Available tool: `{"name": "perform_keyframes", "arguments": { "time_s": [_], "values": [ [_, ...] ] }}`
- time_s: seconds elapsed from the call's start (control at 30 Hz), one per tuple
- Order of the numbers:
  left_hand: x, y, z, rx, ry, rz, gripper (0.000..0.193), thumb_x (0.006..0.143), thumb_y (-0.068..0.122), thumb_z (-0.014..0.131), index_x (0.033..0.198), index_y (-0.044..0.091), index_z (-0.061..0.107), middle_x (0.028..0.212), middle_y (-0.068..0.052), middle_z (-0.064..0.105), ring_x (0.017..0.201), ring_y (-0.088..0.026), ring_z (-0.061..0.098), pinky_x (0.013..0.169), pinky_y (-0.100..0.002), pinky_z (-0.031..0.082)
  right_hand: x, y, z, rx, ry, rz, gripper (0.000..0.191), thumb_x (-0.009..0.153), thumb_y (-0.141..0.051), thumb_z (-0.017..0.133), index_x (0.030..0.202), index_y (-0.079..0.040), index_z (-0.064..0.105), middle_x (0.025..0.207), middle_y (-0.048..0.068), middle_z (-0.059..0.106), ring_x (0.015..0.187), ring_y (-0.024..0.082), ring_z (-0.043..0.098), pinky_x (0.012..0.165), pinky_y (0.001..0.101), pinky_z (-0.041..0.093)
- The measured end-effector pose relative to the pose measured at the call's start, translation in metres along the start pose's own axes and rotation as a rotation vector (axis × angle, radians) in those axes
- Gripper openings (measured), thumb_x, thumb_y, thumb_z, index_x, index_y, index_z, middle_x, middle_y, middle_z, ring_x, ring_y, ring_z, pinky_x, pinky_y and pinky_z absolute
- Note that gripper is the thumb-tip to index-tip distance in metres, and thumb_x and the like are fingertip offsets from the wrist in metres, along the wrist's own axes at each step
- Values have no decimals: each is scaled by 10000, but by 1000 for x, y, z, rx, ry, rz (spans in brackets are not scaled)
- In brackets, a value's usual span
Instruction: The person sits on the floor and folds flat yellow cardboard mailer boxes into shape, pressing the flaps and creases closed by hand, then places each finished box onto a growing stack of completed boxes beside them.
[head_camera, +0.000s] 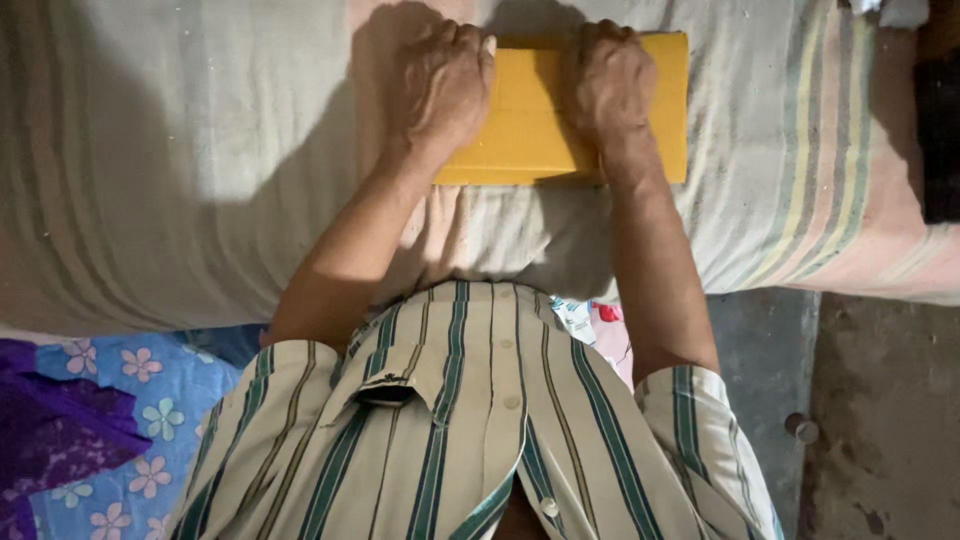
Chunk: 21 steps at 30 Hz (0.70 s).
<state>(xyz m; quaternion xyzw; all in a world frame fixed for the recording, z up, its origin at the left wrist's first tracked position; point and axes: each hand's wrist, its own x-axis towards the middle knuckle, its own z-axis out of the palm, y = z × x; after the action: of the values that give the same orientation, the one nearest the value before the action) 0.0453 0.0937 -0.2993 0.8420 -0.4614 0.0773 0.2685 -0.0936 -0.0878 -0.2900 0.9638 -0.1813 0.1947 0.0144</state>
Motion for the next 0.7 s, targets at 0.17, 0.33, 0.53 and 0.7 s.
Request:
{"name": "perform_keyframes", "arguments": {
  "time_s": [0.17,0.33,0.53,0.7],
  "values": [
    [9,9,13,3,-11,-14,277,1041,252,549,969,58,733,1016,-186,717,977,-384,656,943,-587,450,-28,-11,-3,-400,363,-82,213,1020,-158,554,1132,-22,675,1137,183,679,1087,373,641,950,504,527],
    [23,24,48,-108,-29,166,241,1042,202,534,1069,18,687,1108,-218,689,1038,-414,645,928,-550,480,-8,-31,3,51,32,136,273,1022,-252,552,1061,-12,676,1058,197,686,1003,425,627,824,524,507],
    [16,-10,28,-89,-106,155,257,1039,218,538,1097,0,661,1093,-208,679,982,-382,647,911,-524,481,-9,-28,-7,104,60,166,291,1088,-257,520,1054,-18,684,1051,202,690,1026,421,614,827,539,504],
    [12,-35,14,59,-174,61,325,1122,230,477,1047,-1,693,986,-201,694,902,-351,652,896,-540,473,-10,-27,-1,68,81,165,306,1107,-257,523,1058,1,680,1047,217,687,1022,427,621,827,535,504]
  ]
}}
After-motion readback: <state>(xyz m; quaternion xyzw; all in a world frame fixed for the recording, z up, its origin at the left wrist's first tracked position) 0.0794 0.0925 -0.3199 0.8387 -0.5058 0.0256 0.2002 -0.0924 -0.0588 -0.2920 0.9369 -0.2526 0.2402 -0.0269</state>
